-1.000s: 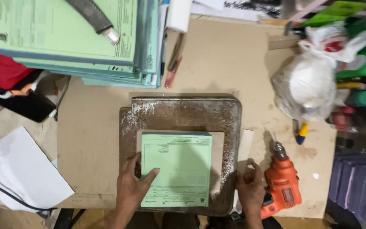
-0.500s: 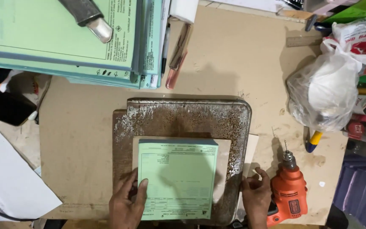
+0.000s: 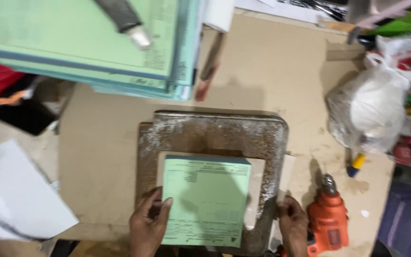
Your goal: Organizing stacks of paper and using an electric drill to create holes in them.
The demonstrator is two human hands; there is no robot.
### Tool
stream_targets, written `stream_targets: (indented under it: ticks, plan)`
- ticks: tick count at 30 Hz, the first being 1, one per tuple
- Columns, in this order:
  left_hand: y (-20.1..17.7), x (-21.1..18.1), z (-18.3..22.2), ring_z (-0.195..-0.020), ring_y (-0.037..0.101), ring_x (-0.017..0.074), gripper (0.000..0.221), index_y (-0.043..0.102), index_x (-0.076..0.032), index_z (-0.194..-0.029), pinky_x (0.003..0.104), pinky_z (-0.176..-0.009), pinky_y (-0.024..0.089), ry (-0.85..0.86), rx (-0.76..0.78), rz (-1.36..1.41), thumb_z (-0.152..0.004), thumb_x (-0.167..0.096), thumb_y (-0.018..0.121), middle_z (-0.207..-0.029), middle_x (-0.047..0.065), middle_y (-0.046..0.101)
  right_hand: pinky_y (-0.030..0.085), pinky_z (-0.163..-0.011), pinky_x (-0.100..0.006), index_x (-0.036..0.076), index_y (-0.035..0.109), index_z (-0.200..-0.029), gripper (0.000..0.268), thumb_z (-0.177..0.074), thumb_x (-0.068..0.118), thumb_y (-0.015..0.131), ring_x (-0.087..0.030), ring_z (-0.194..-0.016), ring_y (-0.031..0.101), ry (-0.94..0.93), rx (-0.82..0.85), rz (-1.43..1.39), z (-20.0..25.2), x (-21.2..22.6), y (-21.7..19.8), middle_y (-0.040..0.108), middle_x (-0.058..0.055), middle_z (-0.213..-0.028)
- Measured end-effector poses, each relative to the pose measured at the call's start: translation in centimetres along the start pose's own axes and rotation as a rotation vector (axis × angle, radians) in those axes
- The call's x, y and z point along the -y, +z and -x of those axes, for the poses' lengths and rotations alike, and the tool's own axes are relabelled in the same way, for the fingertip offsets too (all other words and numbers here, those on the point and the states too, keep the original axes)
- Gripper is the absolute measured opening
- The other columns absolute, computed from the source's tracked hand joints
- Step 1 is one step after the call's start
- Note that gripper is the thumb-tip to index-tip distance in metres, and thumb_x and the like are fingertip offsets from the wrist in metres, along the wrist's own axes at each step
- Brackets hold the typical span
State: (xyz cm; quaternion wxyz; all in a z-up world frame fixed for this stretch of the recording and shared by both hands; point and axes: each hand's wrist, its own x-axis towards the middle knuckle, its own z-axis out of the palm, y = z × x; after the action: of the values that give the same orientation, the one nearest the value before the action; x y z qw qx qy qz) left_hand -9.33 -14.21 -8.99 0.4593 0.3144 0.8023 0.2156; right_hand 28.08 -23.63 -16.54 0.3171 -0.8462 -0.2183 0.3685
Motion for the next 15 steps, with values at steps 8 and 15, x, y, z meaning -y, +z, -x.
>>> stream_targets:
  ticks: [8,15]
  plan:
    - [-1.0,-2.0,0.1,-0.089,0.077,0.0138,0.048,0.076,-0.019,-0.125,0.029,-0.080,0.067,-0.017,0.076,-0.026,-0.082,-0.039,0.074,-0.119,0.001,0.074,0.050,-0.079,-0.044,0.012,0.066,-0.125,0.024,-0.106,0.026,0.059,-0.034,-0.092,0.069,-0.196,-0.401,0.545,1.4,2.1,-1.7,0.073,-0.013,-0.100]
    - [-1.1,-1.7,0.7,-0.104,0.073,0.0156,0.054,0.071,-0.022,-0.134,0.032,-0.095,0.061,-0.040,0.115,-0.083,-0.085,-0.044,0.066,-0.131,0.002,0.068,0.058,-0.084,-0.044,0.042,0.066,-0.135,0.044,-0.094,0.053,0.053,-0.032,-0.096,0.077,0.283,-0.137,0.611,9.9,15.8,5.4,0.081,-0.014,-0.095]
